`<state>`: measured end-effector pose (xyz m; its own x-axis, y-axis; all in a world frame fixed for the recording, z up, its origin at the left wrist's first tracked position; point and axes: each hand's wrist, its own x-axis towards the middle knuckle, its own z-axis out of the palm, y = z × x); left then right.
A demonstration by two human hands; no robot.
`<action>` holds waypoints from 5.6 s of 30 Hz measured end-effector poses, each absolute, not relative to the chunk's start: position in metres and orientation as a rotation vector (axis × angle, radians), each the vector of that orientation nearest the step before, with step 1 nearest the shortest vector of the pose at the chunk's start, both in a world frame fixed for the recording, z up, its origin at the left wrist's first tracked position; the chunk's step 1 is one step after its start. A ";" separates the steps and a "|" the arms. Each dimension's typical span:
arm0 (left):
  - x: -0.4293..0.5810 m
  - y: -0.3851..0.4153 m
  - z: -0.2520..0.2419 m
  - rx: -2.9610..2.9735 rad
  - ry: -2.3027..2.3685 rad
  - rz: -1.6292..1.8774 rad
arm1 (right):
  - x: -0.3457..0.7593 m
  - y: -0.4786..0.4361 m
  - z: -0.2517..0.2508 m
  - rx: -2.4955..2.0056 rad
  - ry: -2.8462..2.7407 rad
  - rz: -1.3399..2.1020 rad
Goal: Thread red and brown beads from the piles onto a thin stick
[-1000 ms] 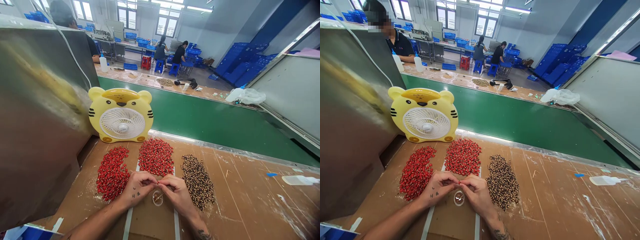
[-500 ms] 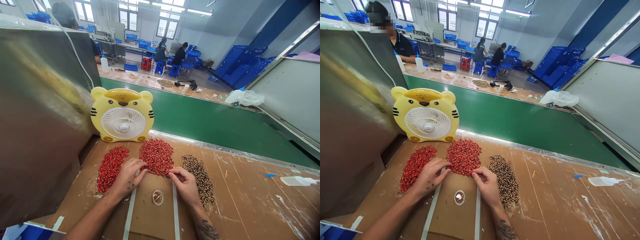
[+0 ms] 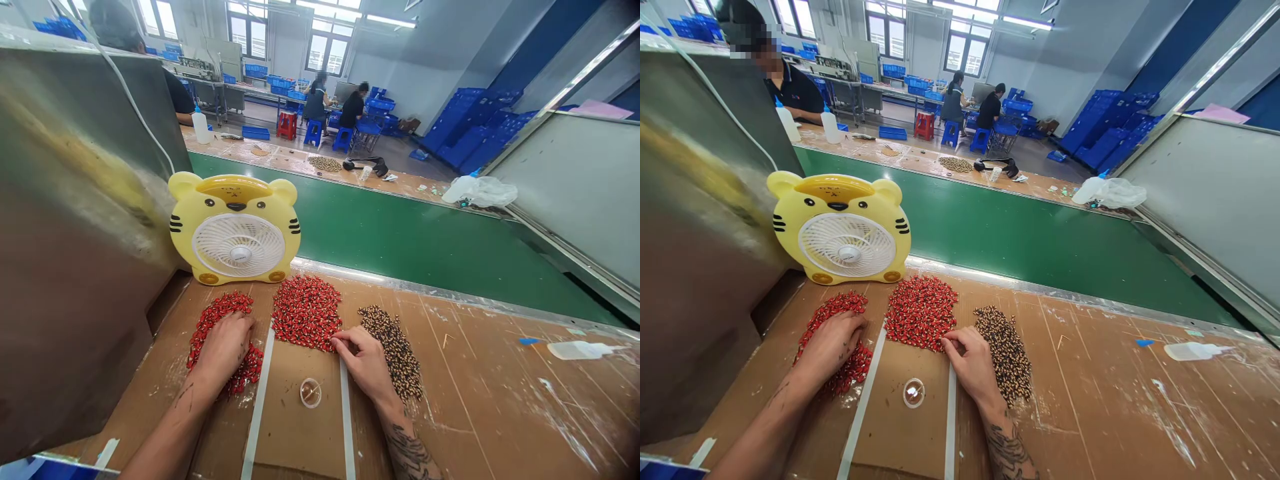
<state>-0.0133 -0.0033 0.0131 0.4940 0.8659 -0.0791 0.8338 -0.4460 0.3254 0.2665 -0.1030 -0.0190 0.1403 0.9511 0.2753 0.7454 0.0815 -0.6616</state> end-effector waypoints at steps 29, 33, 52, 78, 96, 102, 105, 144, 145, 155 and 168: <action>-0.011 0.003 0.001 2.342 1.219 0.513 | 0.253 -0.121 -0.010 -1.203 -2.082 0.830; -0.017 0.005 0.007 2.425 1.367 0.424 | 0.252 -0.121 -0.008 -1.170 -2.087 0.842; 0.018 -0.024 0.000 1.798 0.838 0.660 | 0.245 -0.122 -0.010 -1.092 -2.135 0.705; 0.035 -0.035 0.006 1.035 0.804 0.523 | 0.251 -0.125 -0.004 -1.169 -2.068 0.650; 0.038 -0.040 0.008 1.111 0.811 0.438 | 0.248 -0.126 -0.005 -1.197 -1.620 0.559; 0.037 -0.039 0.007 1.095 0.808 0.439 | 0.246 -0.126 -0.004 -1.201 -1.628 0.542; 0.037 -0.038 0.007 1.081 0.795 0.453 | 0.251 -0.127 -0.004 -1.197 -1.628 0.547; 0.036 -0.037 -0.004 1.115 0.810 0.463 | 0.316 -0.125 -0.015 -2.027 -1.837 0.312; 0.037 -0.037 -0.004 1.113 0.809 0.467 | 0.317 -0.124 -0.014 -2.020 -1.832 0.320; 0.036 -0.037 -0.005 1.105 0.792 0.485 | 0.314 -0.122 -0.009 -2.017 -1.638 0.358; 0.037 -0.037 -0.001 1.122 0.791 0.501 | 0.327 -0.121 -0.010 -1.936 -1.555 0.468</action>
<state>0.0366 -0.0375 -0.0007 0.6344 0.7109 -0.3036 0.0295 0.3702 0.9285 0.3273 -0.1211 -0.0103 0.2492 0.9636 0.0969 0.7499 -0.1286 -0.6490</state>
